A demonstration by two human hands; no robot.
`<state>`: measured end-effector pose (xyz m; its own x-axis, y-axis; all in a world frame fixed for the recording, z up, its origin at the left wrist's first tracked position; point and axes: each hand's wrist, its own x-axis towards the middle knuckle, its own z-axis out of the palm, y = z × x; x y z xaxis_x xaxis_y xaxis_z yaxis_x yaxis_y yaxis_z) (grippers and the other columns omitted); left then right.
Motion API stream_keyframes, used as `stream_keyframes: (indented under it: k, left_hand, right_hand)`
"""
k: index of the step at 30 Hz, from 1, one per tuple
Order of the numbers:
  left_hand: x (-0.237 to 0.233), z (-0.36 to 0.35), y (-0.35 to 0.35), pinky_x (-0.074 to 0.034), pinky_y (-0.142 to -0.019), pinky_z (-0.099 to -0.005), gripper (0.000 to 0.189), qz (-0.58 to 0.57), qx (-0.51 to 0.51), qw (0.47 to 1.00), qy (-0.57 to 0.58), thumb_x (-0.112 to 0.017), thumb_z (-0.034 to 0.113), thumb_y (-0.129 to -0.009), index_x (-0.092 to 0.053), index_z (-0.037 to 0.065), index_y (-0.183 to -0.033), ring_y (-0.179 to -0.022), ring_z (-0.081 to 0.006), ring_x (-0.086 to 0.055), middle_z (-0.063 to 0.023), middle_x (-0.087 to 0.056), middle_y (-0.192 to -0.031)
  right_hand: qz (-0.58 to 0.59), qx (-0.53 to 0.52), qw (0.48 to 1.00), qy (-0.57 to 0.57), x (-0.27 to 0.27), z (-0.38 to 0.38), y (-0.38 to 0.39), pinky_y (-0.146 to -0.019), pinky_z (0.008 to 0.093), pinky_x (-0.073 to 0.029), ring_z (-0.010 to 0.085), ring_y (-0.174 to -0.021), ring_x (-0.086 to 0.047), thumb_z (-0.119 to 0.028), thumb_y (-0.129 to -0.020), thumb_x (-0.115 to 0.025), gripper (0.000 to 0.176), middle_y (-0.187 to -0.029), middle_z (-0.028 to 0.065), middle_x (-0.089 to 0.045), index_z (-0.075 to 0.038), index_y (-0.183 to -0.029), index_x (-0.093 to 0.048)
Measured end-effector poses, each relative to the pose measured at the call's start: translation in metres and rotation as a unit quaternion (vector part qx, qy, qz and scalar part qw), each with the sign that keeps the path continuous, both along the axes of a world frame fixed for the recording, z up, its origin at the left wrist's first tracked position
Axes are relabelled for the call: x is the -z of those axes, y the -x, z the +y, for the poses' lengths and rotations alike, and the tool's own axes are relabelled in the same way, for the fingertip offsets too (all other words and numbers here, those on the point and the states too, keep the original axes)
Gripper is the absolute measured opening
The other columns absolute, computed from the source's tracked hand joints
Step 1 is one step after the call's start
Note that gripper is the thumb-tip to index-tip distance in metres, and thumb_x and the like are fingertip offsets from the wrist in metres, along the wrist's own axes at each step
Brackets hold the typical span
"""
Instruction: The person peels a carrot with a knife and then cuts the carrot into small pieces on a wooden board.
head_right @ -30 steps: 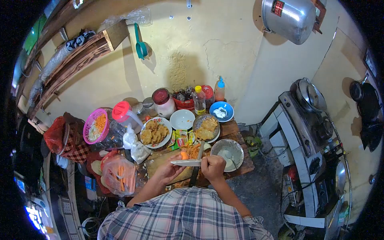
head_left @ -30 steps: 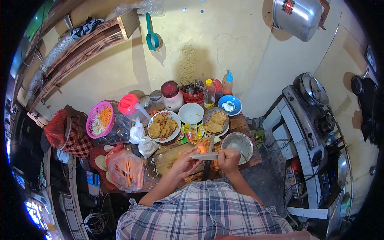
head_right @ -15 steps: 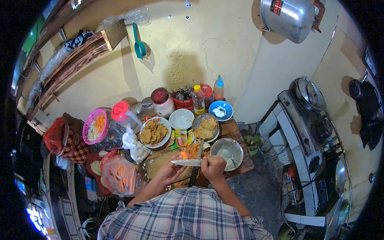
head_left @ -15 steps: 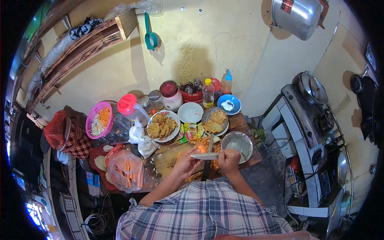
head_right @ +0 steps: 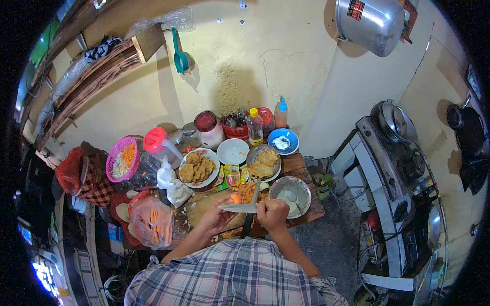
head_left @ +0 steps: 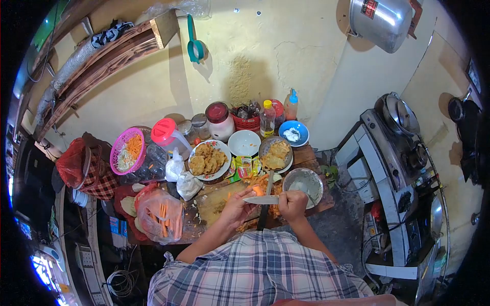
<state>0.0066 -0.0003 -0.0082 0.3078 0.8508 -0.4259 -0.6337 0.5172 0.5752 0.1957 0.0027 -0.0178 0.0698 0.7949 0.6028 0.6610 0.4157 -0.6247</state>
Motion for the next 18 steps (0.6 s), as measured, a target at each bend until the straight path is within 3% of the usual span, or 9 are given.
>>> stream_keyframes:
  k: [13, 16, 18]
  left_hand:
    - [0.013, -0.003, -0.005, -0.054, -0.074, -0.0263, 0.026, -0.025, -0.005, 1.000, -0.012, -0.059, 0.007, -0.088, -0.055, 0.002, -0.113, -0.082, -0.0162, -0.063, -0.0086, -0.063, -0.099]
    - [0.014, -0.007, -0.006, -0.054, -0.076, -0.0260, 0.026, -0.032, 0.019, 0.999, -0.003, -0.056, 0.007, -0.090, -0.054, 0.001, -0.115, -0.087, -0.0159, -0.062, -0.0085, -0.063, -0.101]
    - [0.009, -0.005, -0.004, -0.049, -0.088, -0.0275, 0.025, -0.018, 0.035, 0.999, -0.014, -0.055, 0.007, -0.089, -0.054, 0.002, -0.114, -0.095, -0.0171, -0.060, -0.0076, -0.059, -0.108]
  right_hand:
    - [-0.004, 0.012, 1.000, 0.010, -0.002, -0.002, 0.001, -0.043, 0.0404, -0.039, 0.0308, -0.038, -0.048, -0.009, -0.074, -0.054, 0.029, -0.044, 0.0158, -0.046, 0.000, -0.047, -0.052]
    - [0.016, -0.008, 1.000, -0.015, -0.008, -0.001, 0.007, -0.043, 0.0408, -0.039, 0.0311, -0.038, -0.048, -0.010, -0.074, -0.055, 0.029, -0.044, 0.0158, -0.046, 0.000, -0.047, -0.052]
    - [0.014, 0.006, 1.000, 0.011, -0.003, -0.002, 0.002, -0.042, 0.0408, -0.039, 0.0313, -0.038, -0.048, -0.010, -0.074, -0.055, 0.029, -0.044, 0.0160, -0.046, 0.000, -0.047, -0.052]
